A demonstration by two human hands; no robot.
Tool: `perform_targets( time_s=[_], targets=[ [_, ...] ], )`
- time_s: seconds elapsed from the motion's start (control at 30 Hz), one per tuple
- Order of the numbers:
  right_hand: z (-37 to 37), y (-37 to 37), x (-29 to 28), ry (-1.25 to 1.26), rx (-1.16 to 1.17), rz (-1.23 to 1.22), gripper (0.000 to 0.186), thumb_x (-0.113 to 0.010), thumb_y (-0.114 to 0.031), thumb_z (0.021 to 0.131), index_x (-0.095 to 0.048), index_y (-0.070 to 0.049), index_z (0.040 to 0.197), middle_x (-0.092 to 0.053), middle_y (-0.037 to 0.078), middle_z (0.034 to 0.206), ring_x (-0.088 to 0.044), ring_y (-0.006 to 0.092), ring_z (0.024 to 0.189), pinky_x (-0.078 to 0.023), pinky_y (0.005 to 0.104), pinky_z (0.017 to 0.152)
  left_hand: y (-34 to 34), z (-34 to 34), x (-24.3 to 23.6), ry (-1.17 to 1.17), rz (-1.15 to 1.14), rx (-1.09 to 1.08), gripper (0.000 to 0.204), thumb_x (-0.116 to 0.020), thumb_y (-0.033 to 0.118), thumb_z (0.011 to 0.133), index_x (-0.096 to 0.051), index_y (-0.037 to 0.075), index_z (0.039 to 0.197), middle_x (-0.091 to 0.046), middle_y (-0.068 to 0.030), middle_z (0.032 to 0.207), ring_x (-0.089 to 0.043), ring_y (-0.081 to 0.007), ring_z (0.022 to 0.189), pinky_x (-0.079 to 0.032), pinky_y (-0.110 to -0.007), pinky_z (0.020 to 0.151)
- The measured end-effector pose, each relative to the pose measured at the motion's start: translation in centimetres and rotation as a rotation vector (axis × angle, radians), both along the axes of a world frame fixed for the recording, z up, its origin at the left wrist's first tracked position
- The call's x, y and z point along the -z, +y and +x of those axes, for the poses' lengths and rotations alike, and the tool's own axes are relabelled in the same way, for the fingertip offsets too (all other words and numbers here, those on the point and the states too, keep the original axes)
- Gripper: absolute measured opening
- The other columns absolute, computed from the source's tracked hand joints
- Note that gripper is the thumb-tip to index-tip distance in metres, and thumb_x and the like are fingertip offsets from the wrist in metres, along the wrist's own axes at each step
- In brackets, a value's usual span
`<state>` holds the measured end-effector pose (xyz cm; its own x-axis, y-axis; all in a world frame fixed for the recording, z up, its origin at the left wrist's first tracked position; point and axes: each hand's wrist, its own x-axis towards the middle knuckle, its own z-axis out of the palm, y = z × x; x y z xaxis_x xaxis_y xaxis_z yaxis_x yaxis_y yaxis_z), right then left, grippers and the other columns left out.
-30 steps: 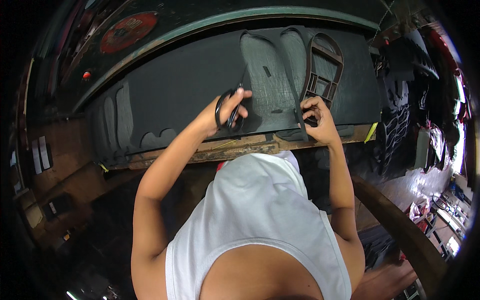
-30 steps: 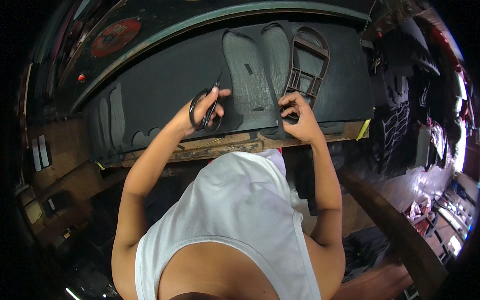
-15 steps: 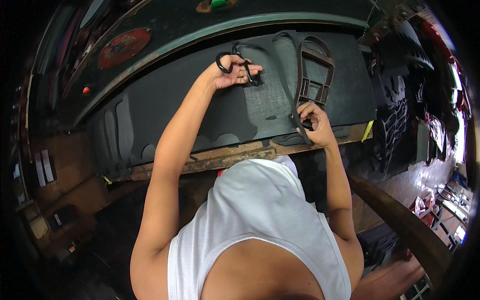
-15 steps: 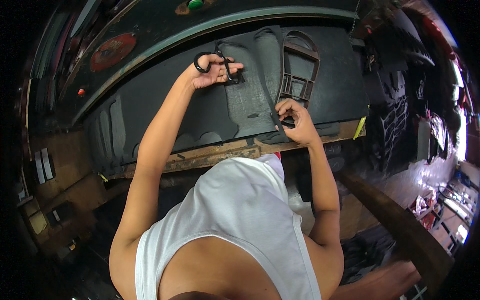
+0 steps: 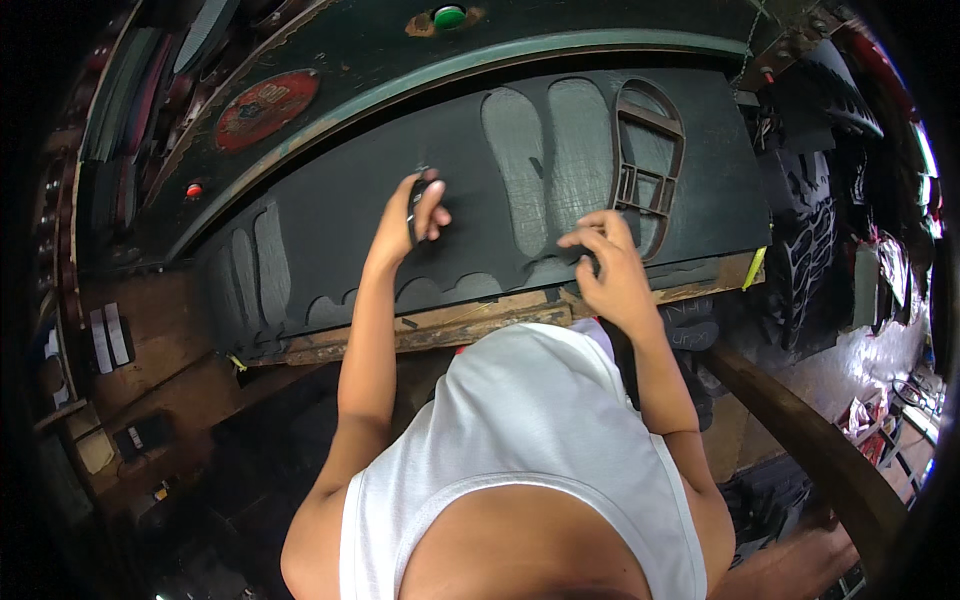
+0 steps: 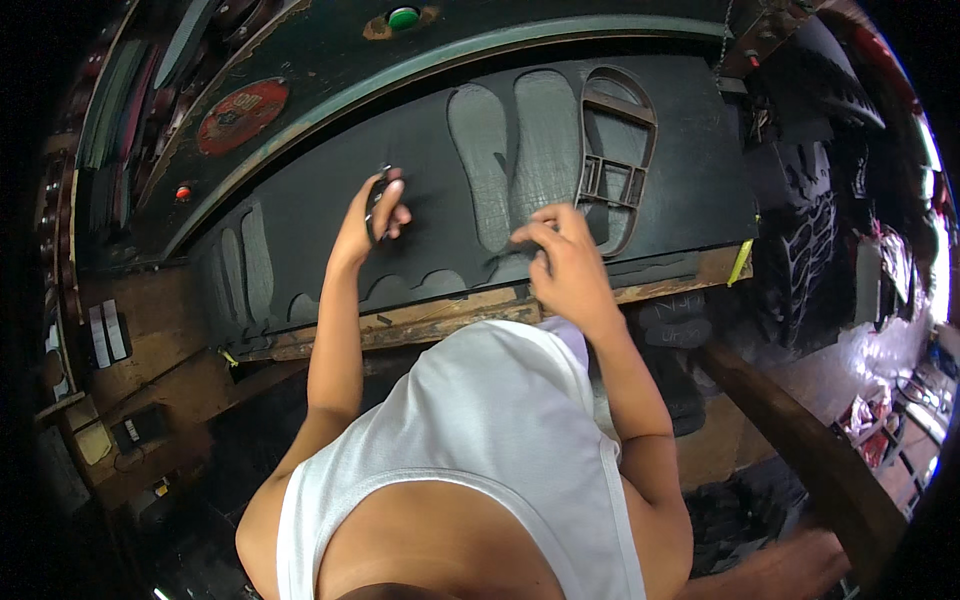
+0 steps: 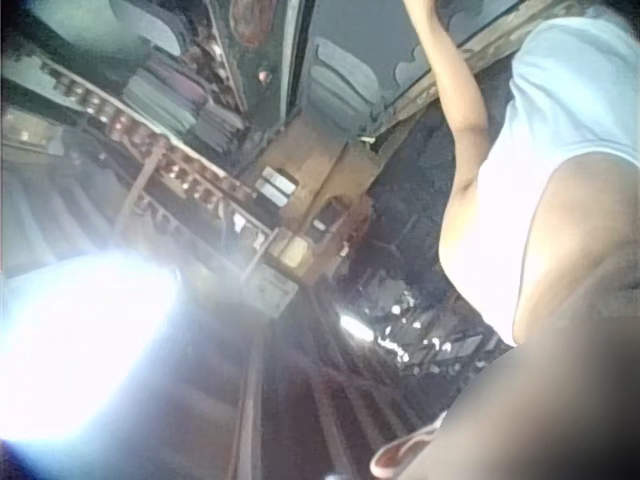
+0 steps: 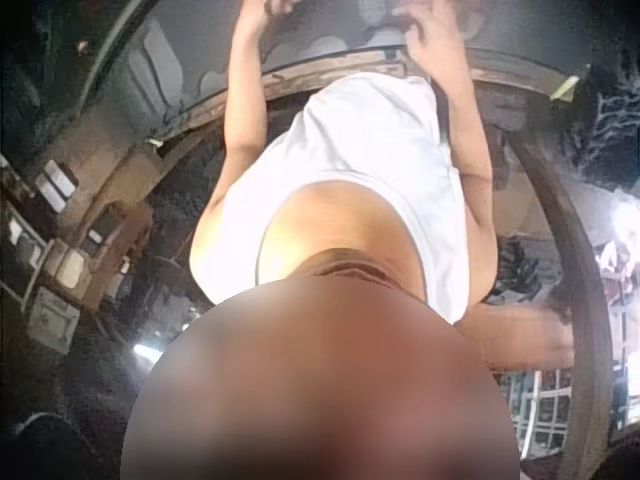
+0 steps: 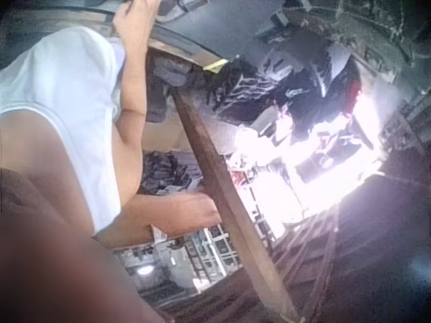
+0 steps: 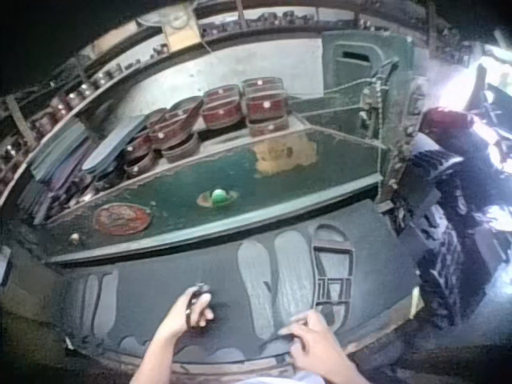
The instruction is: The person uses a metal sandal template to mark and cut rubber soles with scissors. They repeatedly place the template on a sheet, trace or mark the outline, cut out the sole shape, and stack the finished pieces.
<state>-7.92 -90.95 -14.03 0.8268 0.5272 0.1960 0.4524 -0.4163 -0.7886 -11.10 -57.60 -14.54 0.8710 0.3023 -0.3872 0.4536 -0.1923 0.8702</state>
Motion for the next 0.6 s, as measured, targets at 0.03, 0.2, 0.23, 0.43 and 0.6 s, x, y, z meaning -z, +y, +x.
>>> perform_targets(
  time_s=[0.03, 0.2, 0.23, 0.43, 0.6],
  targets=[
    [-0.8, 1.4, 0.1, 0.174, -0.009, 0.071, 0.030, -0.061, 0.001, 0.083, -0.069, -0.004, 0.112, -0.060, 0.015, 0.116, -0.062, 0.0343, 0.112, -0.050, 0.0428, 0.099, 1.3, -1.9, 0.1, -0.054, 0.064, -0.056, 0.061, -0.068, 0.040, 0.101, -0.054, -0.004, 0.141, -0.068, -0.0084, 0.084, -0.065, -0.0124, 0.068, -0.050, -0.026, 0.058],
    [-3.0, 9.5, 3.4, 0.108, 0.012, -0.440, 0.054, -0.076, -0.035, 0.087, -0.059, 0.001, 0.123, -0.065, 0.019, 0.113, -0.061, 0.0361, 0.110, -0.050, 0.0483, 0.098, 9.3, -8.4, 3.9, -0.031, 0.215, -0.494, 0.044, -0.065, 0.025, 0.104, -0.053, -0.001, 0.137, -0.066, -0.0081, 0.108, -0.066, -0.0146, 0.071, -0.050, -0.025, 0.056],
    [-3.5, 10.5, 3.9, 0.114, 0.037, -0.434, 0.062, -0.078, -0.038, 0.087, -0.056, 0.003, 0.129, -0.065, 0.022, 0.112, -0.061, 0.0376, 0.111, -0.050, 0.0472, 0.096, 10.2, -9.2, 5.3, -0.069, 0.133, -0.583, 0.038, -0.063, 0.024, 0.105, -0.055, 0.000, 0.133, -0.064, -0.0066, 0.103, -0.064, -0.0126, 0.069, -0.047, -0.024, 0.055],
    [-2.5, 13.2, 4.8, 0.614, 0.136, -0.114, 0.066, -0.075, -0.043, 0.091, -0.056, 0.011, 0.124, -0.069, 0.030, 0.112, -0.068, 0.0391, 0.102, -0.052, 0.0444, 0.088, 11.9, -10.5, 9.2, -0.225, 0.270, -0.342, 0.035, -0.065, 0.022, 0.105, -0.057, 0.002, 0.133, -0.067, -0.0012, 0.091, -0.061, -0.0074, 0.070, -0.044, -0.022, 0.058],
    [-1.4, 9.9, 1.7, 0.802, -0.159, 0.293, 0.057, -0.074, -0.044, 0.094, -0.064, 0.012, 0.090, -0.066, 0.015, 0.084, -0.060, 0.0203, 0.084, -0.050, 0.0402, 0.078, 10.0, -10.9, 3.8, -0.246, 0.123, -0.358, 0.034, -0.063, 0.017, 0.103, -0.059, 0.005, 0.134, -0.060, 0.0018, 0.084, -0.056, -0.0063, 0.067, -0.039, -0.020, 0.057]
  ],
)
